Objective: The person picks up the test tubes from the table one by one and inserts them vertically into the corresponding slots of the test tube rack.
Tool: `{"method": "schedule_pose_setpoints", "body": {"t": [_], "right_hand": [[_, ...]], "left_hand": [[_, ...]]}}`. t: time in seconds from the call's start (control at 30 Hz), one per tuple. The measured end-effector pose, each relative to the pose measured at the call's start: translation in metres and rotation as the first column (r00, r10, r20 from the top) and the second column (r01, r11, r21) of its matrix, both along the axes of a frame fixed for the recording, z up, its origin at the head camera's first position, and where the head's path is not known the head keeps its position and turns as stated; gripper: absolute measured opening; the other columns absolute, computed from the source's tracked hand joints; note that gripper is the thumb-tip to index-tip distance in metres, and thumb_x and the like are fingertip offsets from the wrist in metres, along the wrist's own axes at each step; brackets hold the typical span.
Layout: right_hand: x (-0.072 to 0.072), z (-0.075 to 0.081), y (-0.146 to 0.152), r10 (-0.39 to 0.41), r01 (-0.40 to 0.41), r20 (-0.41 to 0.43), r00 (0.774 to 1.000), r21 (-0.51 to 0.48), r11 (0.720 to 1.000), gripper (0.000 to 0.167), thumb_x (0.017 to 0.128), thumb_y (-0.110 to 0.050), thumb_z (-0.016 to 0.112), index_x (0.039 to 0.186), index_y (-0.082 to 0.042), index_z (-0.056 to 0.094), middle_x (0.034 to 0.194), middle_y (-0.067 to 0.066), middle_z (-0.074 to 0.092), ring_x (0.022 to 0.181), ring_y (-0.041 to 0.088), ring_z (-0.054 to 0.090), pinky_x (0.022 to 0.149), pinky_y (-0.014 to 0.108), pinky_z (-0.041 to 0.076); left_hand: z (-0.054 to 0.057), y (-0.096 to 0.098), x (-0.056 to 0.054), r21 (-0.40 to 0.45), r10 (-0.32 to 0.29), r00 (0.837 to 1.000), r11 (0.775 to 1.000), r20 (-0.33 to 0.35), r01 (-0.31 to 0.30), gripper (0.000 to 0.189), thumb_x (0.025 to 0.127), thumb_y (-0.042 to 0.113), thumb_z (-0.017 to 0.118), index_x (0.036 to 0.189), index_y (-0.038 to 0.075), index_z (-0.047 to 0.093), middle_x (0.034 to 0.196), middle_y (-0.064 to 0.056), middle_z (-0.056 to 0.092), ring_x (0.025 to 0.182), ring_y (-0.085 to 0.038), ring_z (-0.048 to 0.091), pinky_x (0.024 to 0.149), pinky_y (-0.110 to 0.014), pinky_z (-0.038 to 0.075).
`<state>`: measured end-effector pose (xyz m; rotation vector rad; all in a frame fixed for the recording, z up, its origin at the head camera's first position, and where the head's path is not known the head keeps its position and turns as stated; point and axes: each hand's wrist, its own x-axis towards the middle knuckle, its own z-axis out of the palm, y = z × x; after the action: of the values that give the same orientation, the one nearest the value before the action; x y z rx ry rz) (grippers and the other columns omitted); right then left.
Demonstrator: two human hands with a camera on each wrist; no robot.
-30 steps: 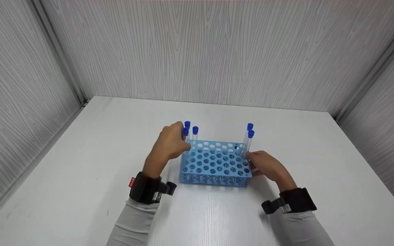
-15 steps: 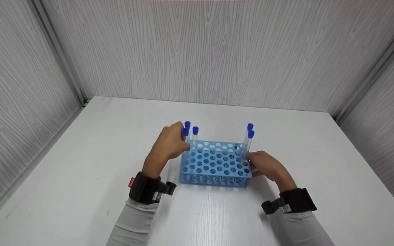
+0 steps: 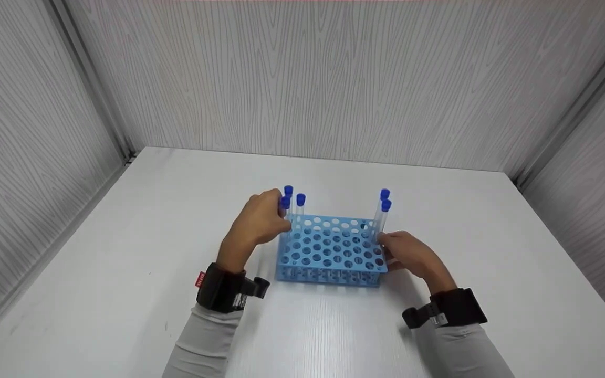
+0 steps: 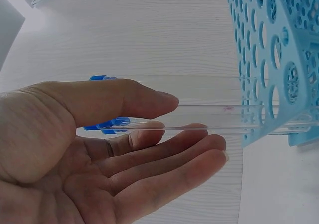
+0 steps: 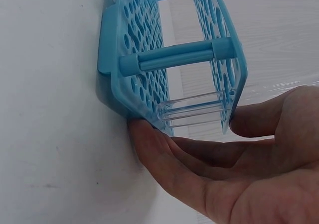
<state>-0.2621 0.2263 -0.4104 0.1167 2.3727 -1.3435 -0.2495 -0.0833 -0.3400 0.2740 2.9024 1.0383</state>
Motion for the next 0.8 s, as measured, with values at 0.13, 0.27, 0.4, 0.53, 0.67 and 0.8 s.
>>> {"method": "schedule_pose_setpoints", "body": {"t": [0.13,0.27,0.4,0.53,0.67,0.8], "right_hand": [[-0.0023,-0.0012,0.0014,0.004,-0.004,0.009,1.000,0.001,1.000,0.050,0.107,-0.030,0.040,0.136,0.009,0.054,0.103,0.011,0.065,0.099,0.024,0.064,0.091,0.039,0.057],[-0.0028,-0.0004,0.0027,0.006,-0.006,0.016,1.000,0.010,1.000,0.051,0.107,-0.031,0.039,0.137,0.008,0.053,0.107,0.013,0.065,0.099,0.023,0.065,0.092,0.039,0.057],[-0.0029,0.0008,0.0032,0.002,-0.002,0.020,1.000,0.012,1.000,0.052,0.108,-0.031,0.039,0.139,0.009,0.051,0.110,0.015,0.065,0.102,0.024,0.065,0.093,0.039,0.056],[-0.0032,0.0011,0.0026,-0.003,0.002,0.009,1.000,0.019,1.000,0.052,0.108,-0.030,0.040,0.140,0.010,0.050,0.112,0.016,0.064,0.105,0.026,0.064,0.094,0.040,0.056],[-0.0028,0.0018,0.0020,-0.008,0.008,0.000,1.000,0.038,0.999,0.052,0.108,-0.031,0.041,0.140,0.010,0.050,0.113,0.017,0.064,0.105,0.027,0.064,0.096,0.041,0.055],[-0.0025,0.0032,0.0026,-0.004,0.005,-0.015,1.000,0.054,0.999,0.050,0.107,-0.031,0.043,0.136,0.008,0.054,0.112,0.016,0.065,0.103,0.025,0.065,0.094,0.040,0.056]], "left_hand": [[0.0006,-0.0008,0.0009,-0.018,-0.011,1.000,1.000,0.009,0.012,0.017,0.086,0.007,0.067,0.101,0.002,0.061,0.088,-0.008,0.061,0.076,-0.020,0.054,0.063,-0.029,0.044],[0.0011,-0.0018,0.0017,-0.030,-0.023,1.000,0.999,0.018,0.024,0.014,0.086,0.008,0.065,0.099,0.003,0.062,0.086,-0.008,0.063,0.075,-0.020,0.054,0.062,-0.029,0.043],[0.0014,-0.0017,0.0019,-0.034,-0.030,0.999,0.999,0.024,0.031,0.011,0.086,0.008,0.065,0.096,0.004,0.062,0.086,-0.008,0.063,0.074,-0.020,0.054,0.062,-0.030,0.043],[0.0017,-0.0016,0.0009,-0.035,-0.030,0.999,0.999,0.033,0.032,0.008,0.086,0.008,0.065,0.092,0.006,0.061,0.083,-0.007,0.060,0.072,-0.019,0.053,0.061,-0.030,0.042],[0.0020,-0.0016,0.0004,-0.038,-0.030,0.998,0.999,0.049,0.032,0.007,0.087,0.009,0.065,0.092,0.007,0.060,0.083,-0.006,0.059,0.072,-0.019,0.052,0.061,-0.030,0.042],[0.0023,-0.0031,0.0017,-0.039,-0.042,0.998,0.998,0.043,0.044,0.006,0.087,0.008,0.065,0.091,0.006,0.061,0.082,-0.006,0.059,0.071,-0.018,0.051,0.060,-0.030,0.041]]}}
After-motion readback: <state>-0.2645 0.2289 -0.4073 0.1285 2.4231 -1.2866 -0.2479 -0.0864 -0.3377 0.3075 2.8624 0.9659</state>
